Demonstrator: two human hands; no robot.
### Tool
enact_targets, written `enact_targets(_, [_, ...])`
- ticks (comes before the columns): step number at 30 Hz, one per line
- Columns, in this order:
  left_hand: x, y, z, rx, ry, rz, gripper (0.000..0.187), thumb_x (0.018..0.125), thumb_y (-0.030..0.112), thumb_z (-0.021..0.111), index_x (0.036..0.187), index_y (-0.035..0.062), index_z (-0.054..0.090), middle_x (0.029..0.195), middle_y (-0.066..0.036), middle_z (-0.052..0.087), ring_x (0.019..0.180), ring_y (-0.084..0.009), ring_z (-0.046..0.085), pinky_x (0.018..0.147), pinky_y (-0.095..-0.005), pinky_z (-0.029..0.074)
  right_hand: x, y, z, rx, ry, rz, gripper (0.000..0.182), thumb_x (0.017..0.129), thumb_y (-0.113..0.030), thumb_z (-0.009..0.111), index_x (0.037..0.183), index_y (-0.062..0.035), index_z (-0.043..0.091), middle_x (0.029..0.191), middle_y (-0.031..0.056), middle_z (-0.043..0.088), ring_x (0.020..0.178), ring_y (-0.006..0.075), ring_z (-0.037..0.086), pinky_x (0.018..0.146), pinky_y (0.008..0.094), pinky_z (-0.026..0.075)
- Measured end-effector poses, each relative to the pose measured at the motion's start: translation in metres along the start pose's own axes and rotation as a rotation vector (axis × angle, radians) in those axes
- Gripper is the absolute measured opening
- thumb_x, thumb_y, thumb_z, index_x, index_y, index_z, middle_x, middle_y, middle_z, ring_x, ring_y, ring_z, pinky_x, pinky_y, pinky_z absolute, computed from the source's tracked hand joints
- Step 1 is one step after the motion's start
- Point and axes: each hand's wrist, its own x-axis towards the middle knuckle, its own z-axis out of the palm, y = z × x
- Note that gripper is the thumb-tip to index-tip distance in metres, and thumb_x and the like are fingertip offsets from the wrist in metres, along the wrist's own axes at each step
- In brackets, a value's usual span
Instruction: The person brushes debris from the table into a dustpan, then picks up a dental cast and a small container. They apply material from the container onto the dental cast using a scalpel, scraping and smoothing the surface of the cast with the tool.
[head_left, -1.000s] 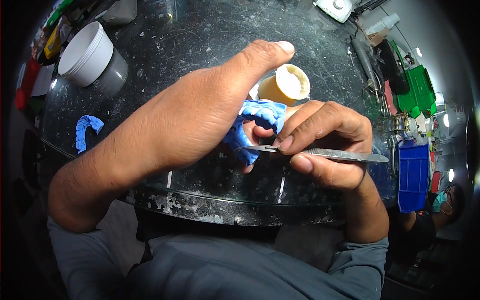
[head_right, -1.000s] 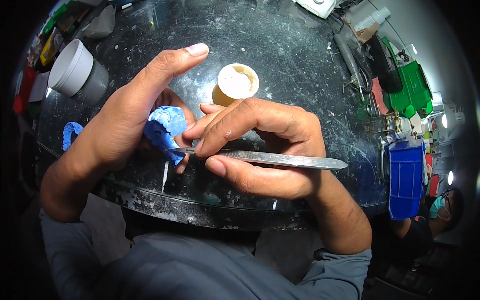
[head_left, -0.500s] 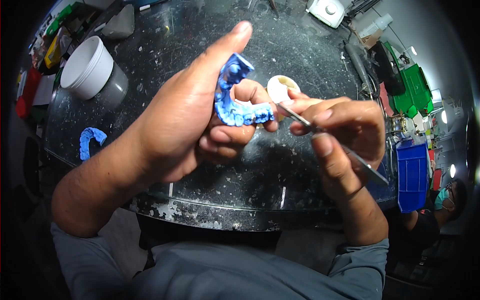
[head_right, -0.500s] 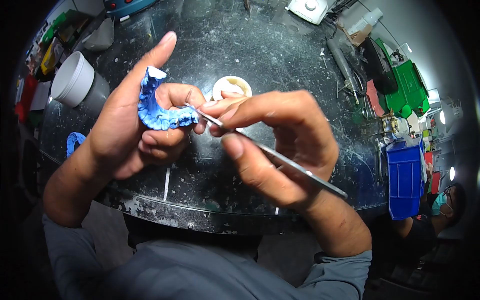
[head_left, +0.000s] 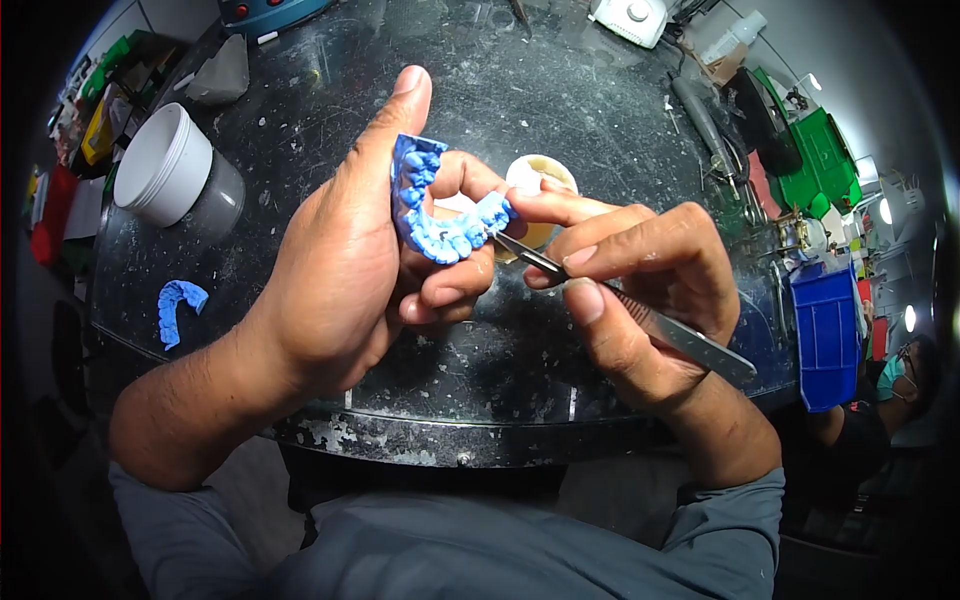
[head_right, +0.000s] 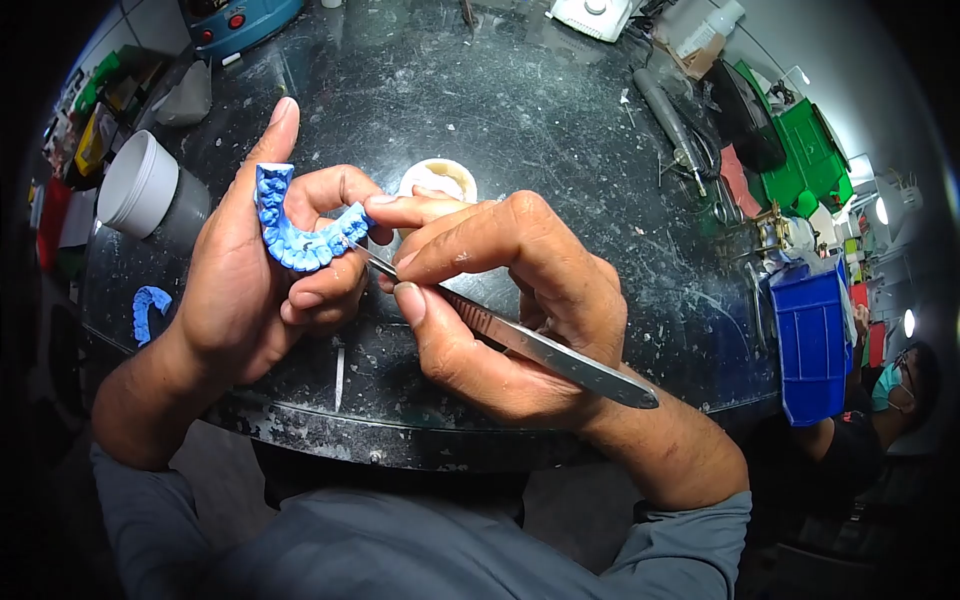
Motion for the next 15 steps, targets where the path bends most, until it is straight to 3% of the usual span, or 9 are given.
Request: enact_targets(15, [-0.0021, -0.0013, 0.0064, 0.236, 0.181, 0.081, 0.072, 0.097, 0.066, 0.015, 0.093, 0.0057, 0.055, 0.045, -0.001, 0.041, 0.037, -0.0062, 0.03, 0.04, -0.0185, 0.025, 0.0012, 0.0044, 0.0003, 0.016, 0.002, 0.012, 0.012, 0.089, 0.002, 0.056, 0.097, 0.0003, 0.048, 0.088, 0.0154, 0.062, 0.095, 0.0279, 0.066, 0.104, 0.0568, 0.04])
